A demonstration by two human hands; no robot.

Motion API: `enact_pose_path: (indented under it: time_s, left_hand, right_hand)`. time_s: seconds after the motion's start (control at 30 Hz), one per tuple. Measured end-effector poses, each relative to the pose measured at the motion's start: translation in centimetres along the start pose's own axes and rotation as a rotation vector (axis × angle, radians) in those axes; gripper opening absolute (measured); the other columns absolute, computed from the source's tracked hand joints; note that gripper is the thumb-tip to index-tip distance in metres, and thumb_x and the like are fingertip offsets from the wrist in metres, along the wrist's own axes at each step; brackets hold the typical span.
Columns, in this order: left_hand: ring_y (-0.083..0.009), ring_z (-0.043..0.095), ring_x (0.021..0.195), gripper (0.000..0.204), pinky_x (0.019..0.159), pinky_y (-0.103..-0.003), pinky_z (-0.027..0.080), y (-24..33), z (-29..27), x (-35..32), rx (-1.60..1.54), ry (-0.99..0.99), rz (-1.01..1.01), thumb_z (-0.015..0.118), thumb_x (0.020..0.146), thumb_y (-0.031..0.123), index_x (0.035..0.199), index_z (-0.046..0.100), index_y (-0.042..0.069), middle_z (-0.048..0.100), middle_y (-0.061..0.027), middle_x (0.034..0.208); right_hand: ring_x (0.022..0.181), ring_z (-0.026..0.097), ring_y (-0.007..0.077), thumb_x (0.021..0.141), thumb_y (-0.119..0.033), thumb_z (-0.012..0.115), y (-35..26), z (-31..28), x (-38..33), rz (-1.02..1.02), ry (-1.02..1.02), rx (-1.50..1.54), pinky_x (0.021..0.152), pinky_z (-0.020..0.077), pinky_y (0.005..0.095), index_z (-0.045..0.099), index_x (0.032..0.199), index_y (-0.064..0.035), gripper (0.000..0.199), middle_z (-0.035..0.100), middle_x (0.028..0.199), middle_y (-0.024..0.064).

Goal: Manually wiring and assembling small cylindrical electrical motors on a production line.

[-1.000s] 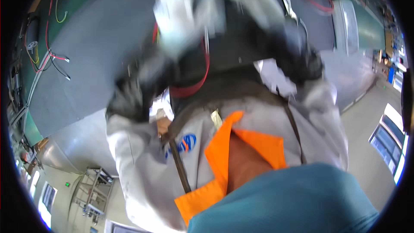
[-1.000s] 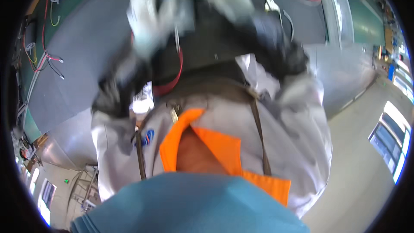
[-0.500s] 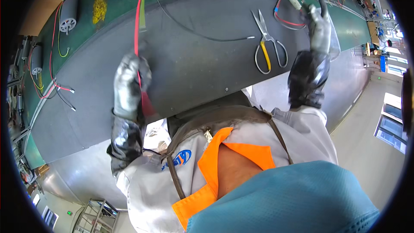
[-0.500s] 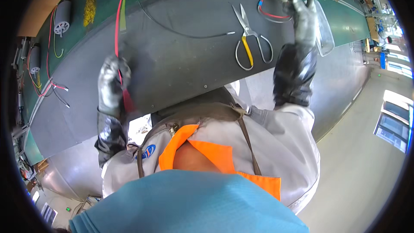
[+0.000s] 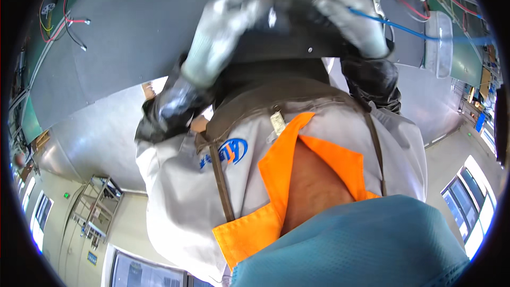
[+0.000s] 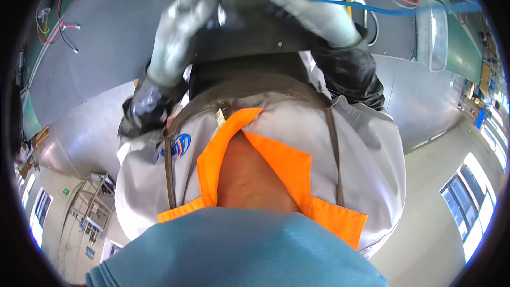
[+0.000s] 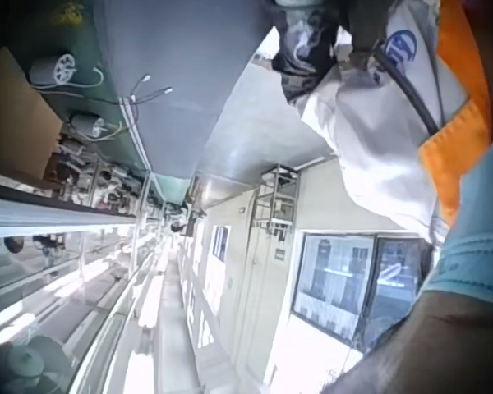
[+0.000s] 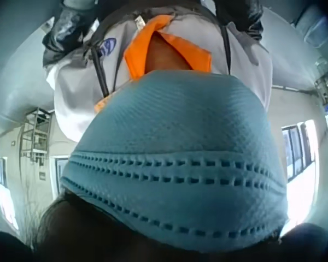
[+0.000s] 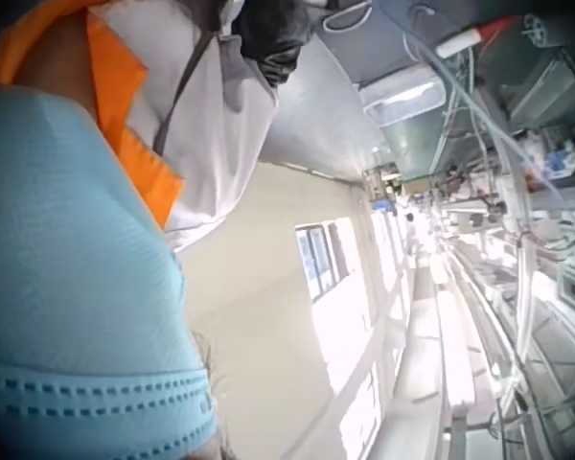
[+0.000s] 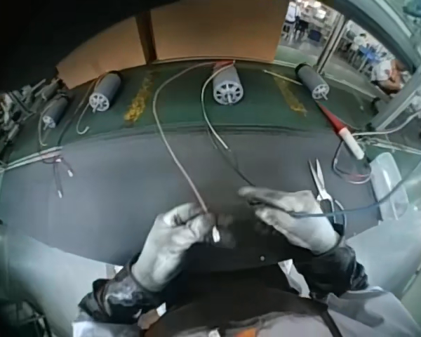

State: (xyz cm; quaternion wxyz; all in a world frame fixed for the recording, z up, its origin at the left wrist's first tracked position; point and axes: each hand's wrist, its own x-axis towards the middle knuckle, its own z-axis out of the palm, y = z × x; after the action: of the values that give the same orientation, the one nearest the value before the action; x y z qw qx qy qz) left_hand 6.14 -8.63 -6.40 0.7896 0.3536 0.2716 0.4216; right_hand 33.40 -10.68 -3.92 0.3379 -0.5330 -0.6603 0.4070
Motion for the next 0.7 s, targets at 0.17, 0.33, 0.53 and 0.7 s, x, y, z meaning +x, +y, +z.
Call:
enact_pose_path:
  time_s: [0.17,0.33,0.53,0.7]
  left_hand:
    - [-0.0108,0.067,0.076,0.028,0.069,-0.025,0.053,0.5,5.1,4.5,0.087,0.171,0.061,0.065,0.104,0.029,0.102,0.068,0.002,0.071,-0.0039,0.086]
    - [-0.0109,0.067,0.080,0.031,0.073,-0.024,0.054,0.3,7.0,4.7,0.017,0.188,0.055,0.063,0.105,0.030,0.108,0.066,0.000,0.072,-0.0047,0.091]
    - [-0.0109,0.067,0.080,0.031,0.073,-0.025,0.055,0.1,7.9,4.5,0.029,0.221,0.079,0.061,0.106,0.030,0.105,0.066,0.000,0.072,-0.0057,0.091]
    - [-0.0105,0.066,0.079,0.030,0.072,-0.025,0.054,-0.6,6.6,4.9,-0.067,0.163,0.026,0.061,0.106,0.030,0.102,0.067,0.000,0.072,-0.0052,0.090]
  right_hand:
    - [0.074,0.066,0.0148,0.102,-0.004,0.054,-3.3,2.1,-1.9,-0.111,0.237,0.203,0.069,0.0538,0.0268,0.053,0.142,0.0088,0.042,0.072,0.085,0.0133]
    - [0.078,0.066,0.0134,0.101,-0.002,0.055,-1.5,3.0,-2.0,-0.173,0.346,0.211,0.072,0.0539,0.0266,0.051,0.145,0.0061,0.046,0.071,0.091,0.0127]
    - [0.080,0.066,0.0132,0.100,-0.003,0.056,-0.6,4.1,-1.6,-0.207,0.472,0.049,0.074,0.0541,0.0267,0.051,0.147,0.0051,0.047,0.071,0.095,0.0125]
    - [0.088,0.068,0.0162,0.098,-0.010,0.061,-1.6,3.9,-1.4,-0.174,0.474,-0.122,0.079,0.0541,0.0285,0.052,0.146,0.0035,0.050,0.071,0.110,0.0160]
